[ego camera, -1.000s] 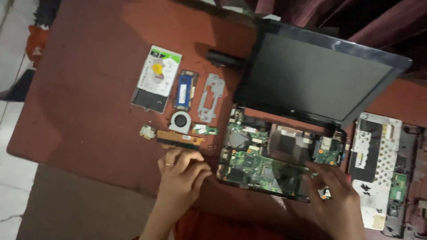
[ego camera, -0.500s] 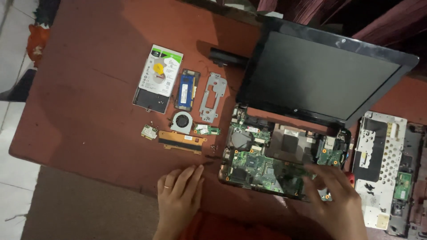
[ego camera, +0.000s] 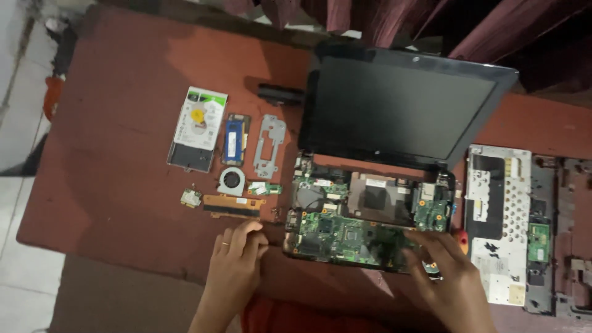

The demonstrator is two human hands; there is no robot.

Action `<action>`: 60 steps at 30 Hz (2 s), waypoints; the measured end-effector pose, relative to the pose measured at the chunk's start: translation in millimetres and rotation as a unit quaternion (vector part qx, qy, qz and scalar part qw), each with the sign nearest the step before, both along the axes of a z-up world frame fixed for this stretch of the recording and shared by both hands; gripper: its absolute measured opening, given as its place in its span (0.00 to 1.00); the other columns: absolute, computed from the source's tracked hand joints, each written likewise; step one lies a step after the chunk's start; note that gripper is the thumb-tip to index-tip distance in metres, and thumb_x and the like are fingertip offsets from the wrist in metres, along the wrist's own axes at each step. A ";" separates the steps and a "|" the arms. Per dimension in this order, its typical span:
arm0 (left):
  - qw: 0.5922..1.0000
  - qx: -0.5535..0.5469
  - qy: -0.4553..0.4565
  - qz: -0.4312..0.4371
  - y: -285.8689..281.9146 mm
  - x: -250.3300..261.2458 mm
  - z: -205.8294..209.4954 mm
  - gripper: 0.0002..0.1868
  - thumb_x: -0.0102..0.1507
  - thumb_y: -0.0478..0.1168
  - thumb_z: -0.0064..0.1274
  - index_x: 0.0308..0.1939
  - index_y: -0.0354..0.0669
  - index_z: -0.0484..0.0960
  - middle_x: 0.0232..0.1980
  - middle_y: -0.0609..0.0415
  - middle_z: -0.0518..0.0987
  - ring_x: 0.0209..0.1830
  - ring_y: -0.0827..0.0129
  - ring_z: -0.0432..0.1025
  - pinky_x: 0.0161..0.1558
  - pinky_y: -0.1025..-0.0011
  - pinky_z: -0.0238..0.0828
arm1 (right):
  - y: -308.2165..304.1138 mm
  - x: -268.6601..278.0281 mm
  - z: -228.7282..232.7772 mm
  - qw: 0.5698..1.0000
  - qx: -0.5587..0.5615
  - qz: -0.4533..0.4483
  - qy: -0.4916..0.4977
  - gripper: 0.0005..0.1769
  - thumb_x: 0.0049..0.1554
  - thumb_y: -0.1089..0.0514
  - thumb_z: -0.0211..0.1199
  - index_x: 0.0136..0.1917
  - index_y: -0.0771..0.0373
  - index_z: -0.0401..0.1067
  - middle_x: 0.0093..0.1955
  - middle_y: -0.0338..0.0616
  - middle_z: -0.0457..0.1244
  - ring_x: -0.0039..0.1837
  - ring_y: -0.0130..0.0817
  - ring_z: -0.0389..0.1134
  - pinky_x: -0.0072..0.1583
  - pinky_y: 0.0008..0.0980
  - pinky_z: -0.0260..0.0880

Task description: A person is disassembling a laptop on a table, using a screwdriver to remove screws and handling internal components like the motherboard and cooling fan.

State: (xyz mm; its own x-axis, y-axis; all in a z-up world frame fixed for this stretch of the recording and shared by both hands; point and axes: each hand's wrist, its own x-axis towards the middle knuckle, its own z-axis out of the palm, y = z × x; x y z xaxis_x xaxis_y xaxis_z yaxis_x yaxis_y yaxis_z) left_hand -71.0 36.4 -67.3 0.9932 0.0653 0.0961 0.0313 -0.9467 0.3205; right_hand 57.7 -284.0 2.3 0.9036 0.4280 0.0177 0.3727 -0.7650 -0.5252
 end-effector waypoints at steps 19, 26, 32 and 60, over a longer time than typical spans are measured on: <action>0.999 0.022 -0.049 -0.006 -11.8 6.7 -1.1 0.04 0.64 0.36 0.47 0.42 0.43 0.76 0.40 0.52 0.71 0.39 0.55 0.66 0.39 0.57 0.66 | -5.7 -9.9 -6.4 0.999 0.017 0.033 0.039 0.20 0.52 0.55 0.62 0.59 0.53 0.72 0.54 0.40 0.66 0.48 0.34 0.74 0.51 0.36 0.77; 0.975 0.188 -0.036 -0.111 -2.4 6.4 -4.0 0.06 0.60 0.33 0.43 0.40 0.42 0.73 0.40 0.49 0.71 0.42 0.57 0.67 0.40 0.64 0.66 | -5.2 -9.4 -5.2 0.997 -0.007 0.070 0.023 0.20 0.52 0.56 0.62 0.59 0.53 0.71 0.55 0.41 0.67 0.30 0.26 0.74 0.43 0.28 0.84; 0.970 0.116 0.009 -0.213 9.9 10.2 3.3 0.19 0.58 0.30 0.54 0.53 0.35 0.72 0.46 0.47 0.71 0.45 0.57 0.72 0.38 0.66 0.75 | -8.7 -12.8 -13.3 0.994 -0.009 0.105 -0.017 0.23 0.51 0.55 0.63 0.61 0.51 0.70 0.56 0.40 0.64 0.34 0.30 0.73 0.44 0.34 0.79; 0.947 0.179 -0.012 -0.268 29.5 17.6 -28.9 0.13 0.61 0.37 0.50 0.49 0.41 0.75 0.47 0.48 0.72 0.42 0.59 0.74 0.43 0.64 0.76 | 17.5 -31.9 -51.6 0.947 0.251 0.144 -0.137 0.07 0.54 0.66 0.55 0.46 0.66 0.72 0.42 0.46 0.65 0.40 0.35 0.66 0.45 0.32 0.67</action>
State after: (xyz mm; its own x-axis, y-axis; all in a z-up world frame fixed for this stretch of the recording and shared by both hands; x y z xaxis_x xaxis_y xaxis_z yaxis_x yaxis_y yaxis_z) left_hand -53.4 65.9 -96.1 0.8719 -0.4880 0.0399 -0.4872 -0.8728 -0.0292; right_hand 25.8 -266.5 -49.3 0.6826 0.5314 0.5017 0.7033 -0.2911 -0.6486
